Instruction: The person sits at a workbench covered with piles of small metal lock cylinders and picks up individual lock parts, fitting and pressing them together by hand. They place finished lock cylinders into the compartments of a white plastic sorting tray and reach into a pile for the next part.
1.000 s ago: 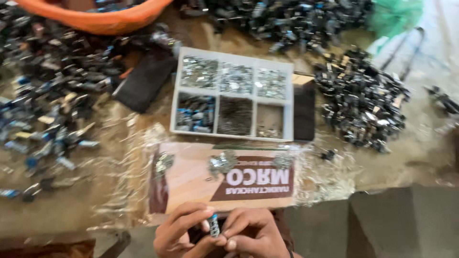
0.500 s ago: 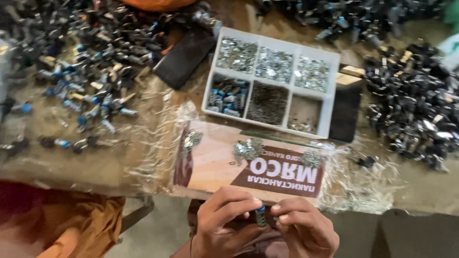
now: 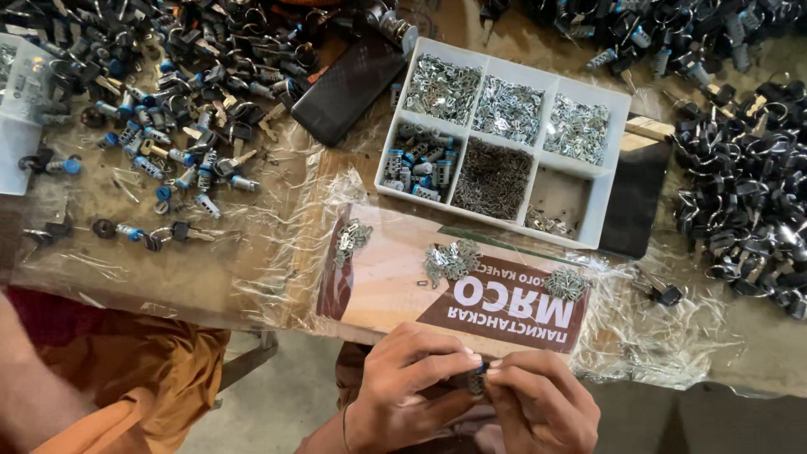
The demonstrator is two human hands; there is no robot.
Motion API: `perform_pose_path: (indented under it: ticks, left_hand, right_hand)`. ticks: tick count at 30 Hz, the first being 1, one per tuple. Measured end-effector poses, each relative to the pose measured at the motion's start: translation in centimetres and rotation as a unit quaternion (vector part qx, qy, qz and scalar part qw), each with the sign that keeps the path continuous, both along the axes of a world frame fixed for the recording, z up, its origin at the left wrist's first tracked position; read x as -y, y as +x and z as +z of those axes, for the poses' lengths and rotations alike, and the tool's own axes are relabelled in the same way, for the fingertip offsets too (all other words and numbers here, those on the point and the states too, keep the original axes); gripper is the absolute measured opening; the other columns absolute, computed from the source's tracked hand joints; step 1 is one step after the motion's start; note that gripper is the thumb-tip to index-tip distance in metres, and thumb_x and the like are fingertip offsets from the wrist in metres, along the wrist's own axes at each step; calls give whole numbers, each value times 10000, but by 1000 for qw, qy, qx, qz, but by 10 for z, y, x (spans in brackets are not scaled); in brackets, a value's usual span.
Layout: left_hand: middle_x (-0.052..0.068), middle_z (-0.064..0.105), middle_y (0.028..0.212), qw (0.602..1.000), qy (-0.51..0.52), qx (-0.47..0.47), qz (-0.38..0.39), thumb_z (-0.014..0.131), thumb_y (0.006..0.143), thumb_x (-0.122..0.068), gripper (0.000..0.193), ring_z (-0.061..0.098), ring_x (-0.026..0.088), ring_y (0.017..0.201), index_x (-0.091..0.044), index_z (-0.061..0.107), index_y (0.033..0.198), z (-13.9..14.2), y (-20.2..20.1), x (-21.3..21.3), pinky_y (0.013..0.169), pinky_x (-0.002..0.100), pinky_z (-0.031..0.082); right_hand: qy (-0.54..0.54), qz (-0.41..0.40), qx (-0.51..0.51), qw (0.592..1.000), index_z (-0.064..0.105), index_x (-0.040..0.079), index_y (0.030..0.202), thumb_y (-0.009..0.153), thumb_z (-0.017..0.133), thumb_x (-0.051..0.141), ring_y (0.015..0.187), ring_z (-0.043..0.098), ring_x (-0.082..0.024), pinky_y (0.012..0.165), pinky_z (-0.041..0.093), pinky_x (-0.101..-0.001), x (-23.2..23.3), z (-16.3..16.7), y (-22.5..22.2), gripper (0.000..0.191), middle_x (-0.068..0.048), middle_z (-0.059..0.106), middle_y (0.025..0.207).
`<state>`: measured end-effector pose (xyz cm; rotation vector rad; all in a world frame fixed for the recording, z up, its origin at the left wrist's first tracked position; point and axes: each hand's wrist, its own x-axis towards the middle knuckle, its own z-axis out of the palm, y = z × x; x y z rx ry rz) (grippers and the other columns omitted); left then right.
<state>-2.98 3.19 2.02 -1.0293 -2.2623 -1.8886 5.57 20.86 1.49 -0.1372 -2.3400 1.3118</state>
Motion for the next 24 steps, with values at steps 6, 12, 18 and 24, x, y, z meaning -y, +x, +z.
perform_pose_path:
  ticks: [6,12,18,24]
  left_hand:
    - [48,716,1111,1000,-13,-22,-2,908,751,-95,439,707,239,1012,-91,729,1151,3,-3,3,876,354,566]
    - [55,704,1105,999,-15,-31,-4,917,750,-115,455,700,246,1004,-87,733,1165,4,-6,6,874,360,557]
    - [50,727,1114,1000,3,-25,-11,920,771,-88,432,711,240,999,-96,748,1167,0,-3,7,878,346,566]
    - [100,722,1136,993,101,59,1,933,799,-62,409,730,202,958,-70,742,1161,-8,-6,34,787,298,603]
  right_hand:
    - [88,-3,-17,996,723,35,950,718,782,-53,762,737,-182,699,605,-277,3,1,2,255,-104,704,869]
    - [63,19,-48,997,720,28,982,769,735,-60,811,742,-187,741,598,-260,1,-13,1,231,-118,710,910]
    - [-186,-17,110,976,738,-50,991,879,752,-49,769,733,-148,687,597,-262,-9,-37,22,113,-123,772,869]
    - [-426,64,155,889,698,-67,1045,886,728,-24,907,729,-204,786,602,-328,5,-40,-1,167,-144,707,1030]
